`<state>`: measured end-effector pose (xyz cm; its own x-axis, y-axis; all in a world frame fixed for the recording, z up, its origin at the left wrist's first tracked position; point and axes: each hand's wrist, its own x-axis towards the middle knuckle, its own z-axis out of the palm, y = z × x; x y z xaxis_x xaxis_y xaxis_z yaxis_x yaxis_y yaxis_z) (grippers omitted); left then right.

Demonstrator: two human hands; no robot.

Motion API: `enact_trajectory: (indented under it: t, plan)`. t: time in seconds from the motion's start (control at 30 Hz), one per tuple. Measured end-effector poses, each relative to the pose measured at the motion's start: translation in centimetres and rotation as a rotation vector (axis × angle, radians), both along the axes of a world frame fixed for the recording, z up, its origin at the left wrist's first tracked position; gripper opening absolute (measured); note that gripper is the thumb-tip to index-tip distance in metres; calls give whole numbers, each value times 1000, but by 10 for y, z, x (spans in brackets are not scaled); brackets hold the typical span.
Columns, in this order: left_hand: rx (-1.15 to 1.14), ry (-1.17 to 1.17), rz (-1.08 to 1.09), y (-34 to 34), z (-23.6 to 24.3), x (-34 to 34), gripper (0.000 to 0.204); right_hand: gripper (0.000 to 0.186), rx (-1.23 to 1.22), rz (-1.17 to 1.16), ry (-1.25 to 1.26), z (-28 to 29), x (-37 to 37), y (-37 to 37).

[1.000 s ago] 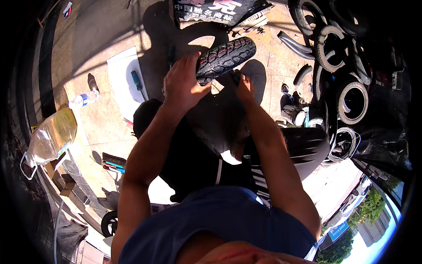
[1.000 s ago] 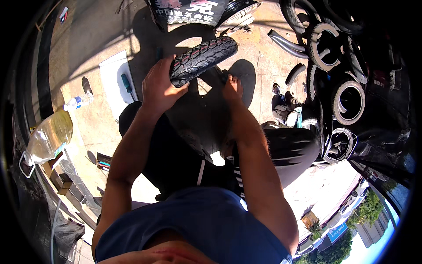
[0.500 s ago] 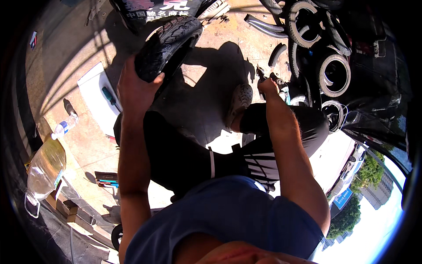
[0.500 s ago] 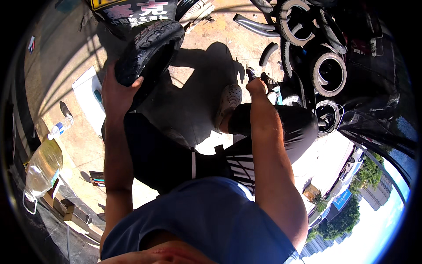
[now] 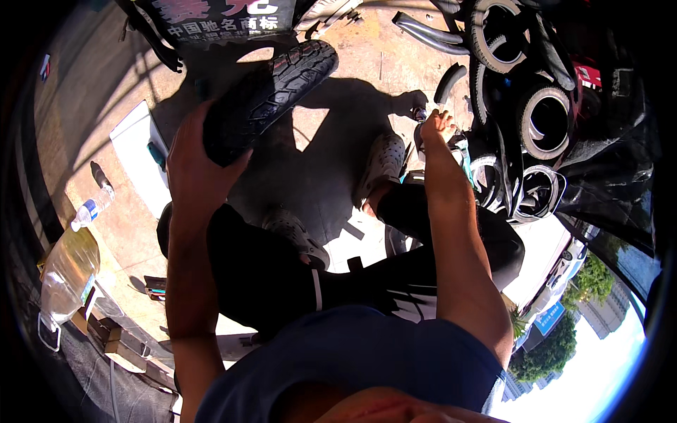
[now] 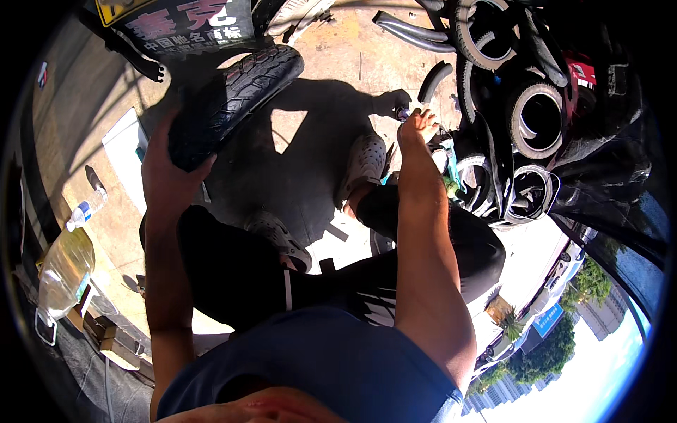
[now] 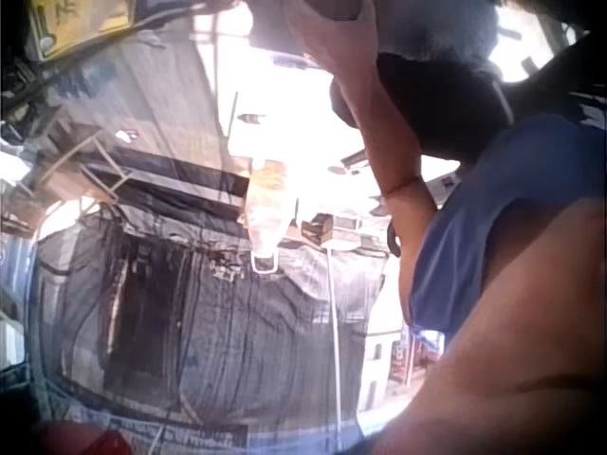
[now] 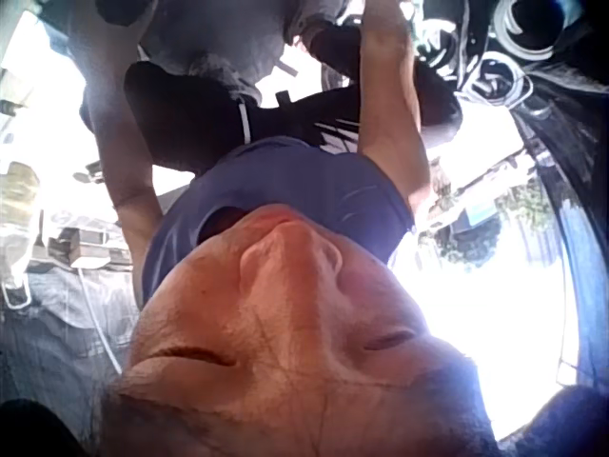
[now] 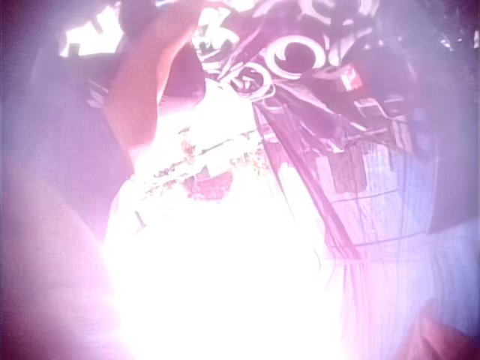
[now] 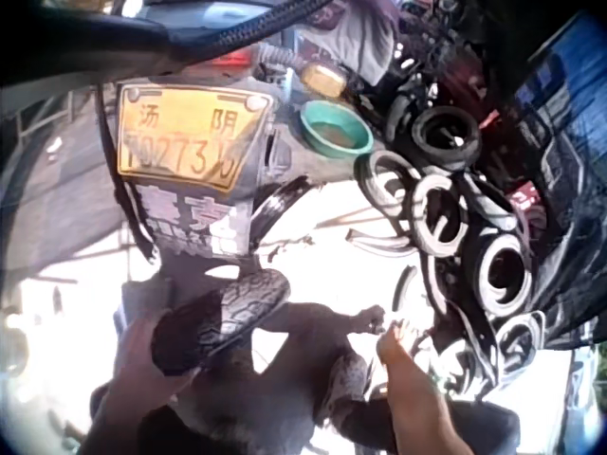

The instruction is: The person removes a pink plastic covering from a tire, sprays it with a liquid, and then uses a screwdriver to pry the tire onto a wheel rim while sitting on the ground.

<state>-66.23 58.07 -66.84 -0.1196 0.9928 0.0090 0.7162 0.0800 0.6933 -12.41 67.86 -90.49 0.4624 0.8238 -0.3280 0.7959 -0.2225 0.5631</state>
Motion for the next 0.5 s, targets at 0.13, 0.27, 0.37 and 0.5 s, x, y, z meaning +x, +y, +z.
enact_trajectory:
  t: [0.13, 0.27, 0.37, 0.5]
  plan:
    - [-24, -57, -39, 5, 3, 10, 80, 38, -133, 58, 45, -6, 42, 20]
    - [-81, 4, -49, 3, 2, 19, 81, 34, -382, 242, 534, 79, 77, 100]
    - [-41, 58, -97, 13, 2, 26, 80, 23, -259, 260, 702, 215, 54, 96]
    - [-140, 45, -118, 18, 4, 22, 80, 28, 58, 1181, 841, 323, 96, 36]
